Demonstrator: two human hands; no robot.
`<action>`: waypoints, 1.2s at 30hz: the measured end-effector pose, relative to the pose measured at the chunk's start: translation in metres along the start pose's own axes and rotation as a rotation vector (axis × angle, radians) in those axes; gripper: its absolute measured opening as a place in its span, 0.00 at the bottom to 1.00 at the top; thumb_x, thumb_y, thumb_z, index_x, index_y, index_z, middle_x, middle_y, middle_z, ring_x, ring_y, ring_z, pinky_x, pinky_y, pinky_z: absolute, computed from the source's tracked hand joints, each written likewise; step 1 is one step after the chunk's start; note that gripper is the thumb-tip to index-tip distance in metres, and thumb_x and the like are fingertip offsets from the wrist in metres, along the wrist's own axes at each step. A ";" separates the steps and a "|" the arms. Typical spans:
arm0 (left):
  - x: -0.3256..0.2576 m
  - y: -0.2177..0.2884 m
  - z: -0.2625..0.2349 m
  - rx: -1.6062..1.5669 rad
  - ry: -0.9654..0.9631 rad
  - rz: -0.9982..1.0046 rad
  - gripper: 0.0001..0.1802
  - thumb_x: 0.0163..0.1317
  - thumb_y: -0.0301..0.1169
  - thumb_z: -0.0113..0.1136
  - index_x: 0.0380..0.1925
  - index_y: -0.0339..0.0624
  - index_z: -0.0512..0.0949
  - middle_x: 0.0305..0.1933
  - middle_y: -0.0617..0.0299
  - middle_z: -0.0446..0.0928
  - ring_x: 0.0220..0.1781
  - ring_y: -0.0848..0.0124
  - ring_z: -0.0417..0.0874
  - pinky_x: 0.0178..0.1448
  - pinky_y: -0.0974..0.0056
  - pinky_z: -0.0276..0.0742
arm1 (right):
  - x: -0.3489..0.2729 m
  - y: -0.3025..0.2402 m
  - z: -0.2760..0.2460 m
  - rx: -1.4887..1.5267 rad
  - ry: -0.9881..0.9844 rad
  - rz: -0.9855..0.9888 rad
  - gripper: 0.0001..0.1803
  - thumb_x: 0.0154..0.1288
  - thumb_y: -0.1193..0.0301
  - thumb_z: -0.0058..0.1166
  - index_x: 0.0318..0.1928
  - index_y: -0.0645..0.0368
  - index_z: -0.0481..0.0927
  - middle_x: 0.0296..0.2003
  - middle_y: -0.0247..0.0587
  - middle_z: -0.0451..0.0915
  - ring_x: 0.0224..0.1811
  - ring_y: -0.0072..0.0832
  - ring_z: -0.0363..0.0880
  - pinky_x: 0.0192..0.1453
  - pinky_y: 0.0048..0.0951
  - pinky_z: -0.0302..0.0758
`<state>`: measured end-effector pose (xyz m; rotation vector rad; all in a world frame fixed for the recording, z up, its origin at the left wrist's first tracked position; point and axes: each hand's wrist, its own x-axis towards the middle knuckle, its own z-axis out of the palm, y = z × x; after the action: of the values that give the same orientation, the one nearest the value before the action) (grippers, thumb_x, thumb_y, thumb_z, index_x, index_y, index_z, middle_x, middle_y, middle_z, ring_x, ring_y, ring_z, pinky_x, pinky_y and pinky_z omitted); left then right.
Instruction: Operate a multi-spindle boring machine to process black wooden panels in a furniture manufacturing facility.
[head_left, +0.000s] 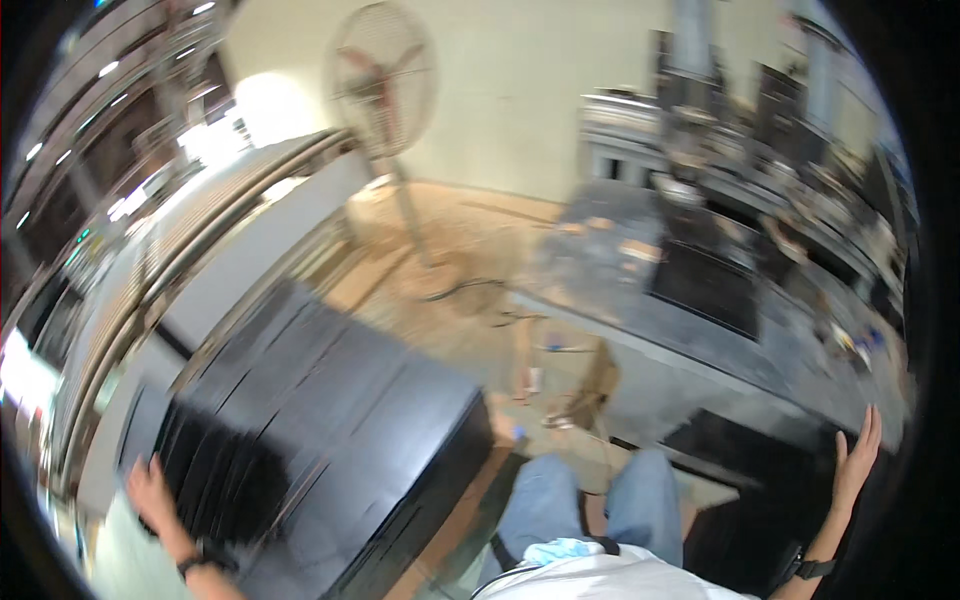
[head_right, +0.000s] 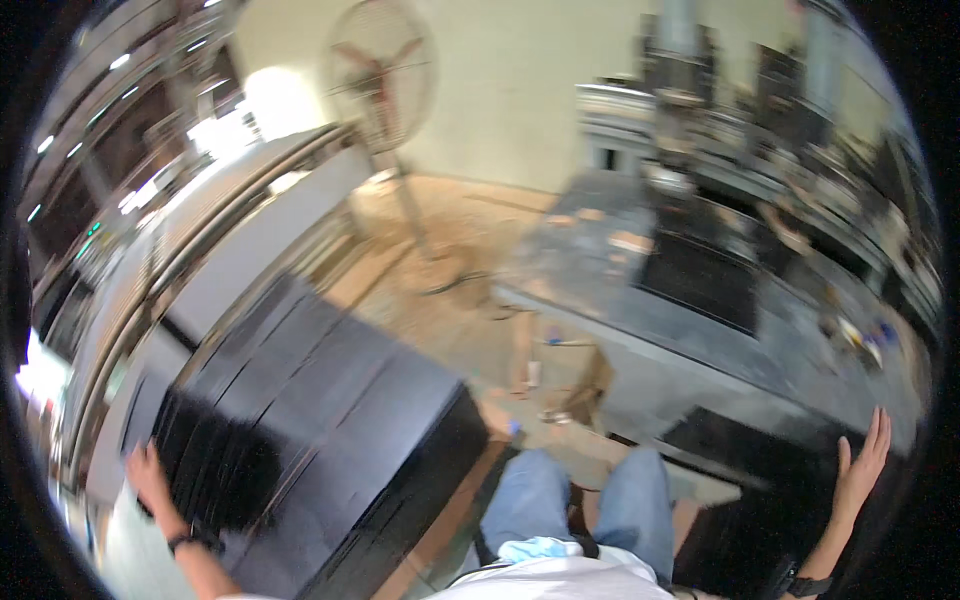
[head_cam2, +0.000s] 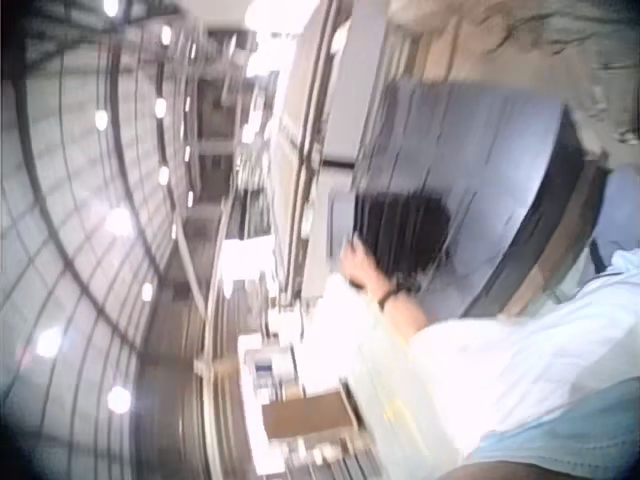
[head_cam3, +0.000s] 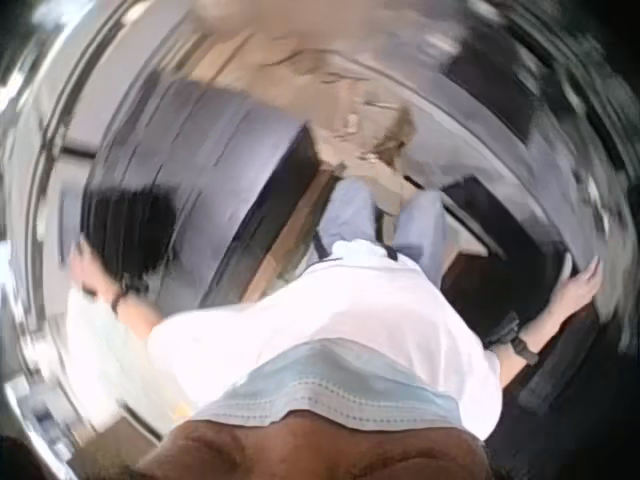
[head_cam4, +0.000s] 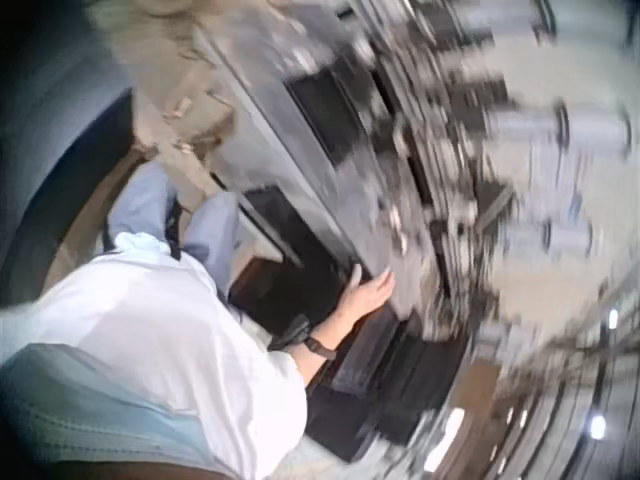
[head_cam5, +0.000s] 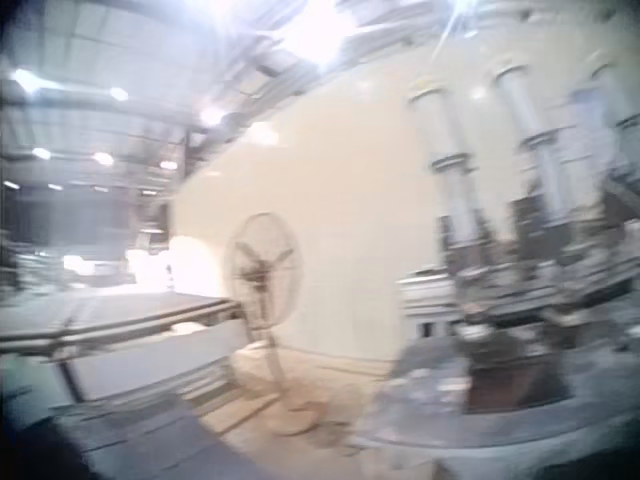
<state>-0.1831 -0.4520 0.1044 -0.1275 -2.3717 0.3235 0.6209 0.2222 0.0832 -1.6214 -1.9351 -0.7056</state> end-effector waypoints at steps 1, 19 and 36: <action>-0.001 -0.029 0.032 0.127 0.128 0.038 0.27 0.67 0.47 0.51 0.54 0.37 0.75 0.59 0.44 0.73 0.61 0.50 0.71 0.64 0.53 0.66 | -0.031 0.035 -0.017 -0.186 -0.048 0.038 0.39 0.56 0.73 0.59 0.68 0.60 0.59 0.68 0.50 0.58 0.71 0.47 0.54 0.73 0.42 0.54; -0.199 0.809 -0.317 -1.277 -0.161 1.198 0.42 0.62 0.62 0.46 0.65 0.41 0.65 0.70 0.55 0.62 0.73 0.56 0.56 0.73 0.41 0.47 | 0.012 -0.095 -0.050 0.304 0.093 -0.248 0.25 0.37 0.83 0.57 0.42 0.53 0.82 0.33 0.38 0.75 0.36 0.38 0.74 0.37 0.36 0.71; -0.143 0.437 -0.210 -1.112 0.356 1.193 0.11 0.45 0.27 0.61 0.33 0.48 0.81 0.30 0.66 0.77 0.34 0.66 0.79 0.36 0.62 0.78 | 0.130 -0.210 0.232 0.528 -0.250 -0.538 0.27 0.55 0.53 0.60 0.52 0.55 0.78 0.56 0.38 0.76 0.61 0.42 0.70 0.64 0.39 0.69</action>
<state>0.0644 -0.0161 0.0412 -1.9143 -1.5861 -0.4938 0.3808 0.4417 -0.0118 -0.9049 -2.5032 -0.1404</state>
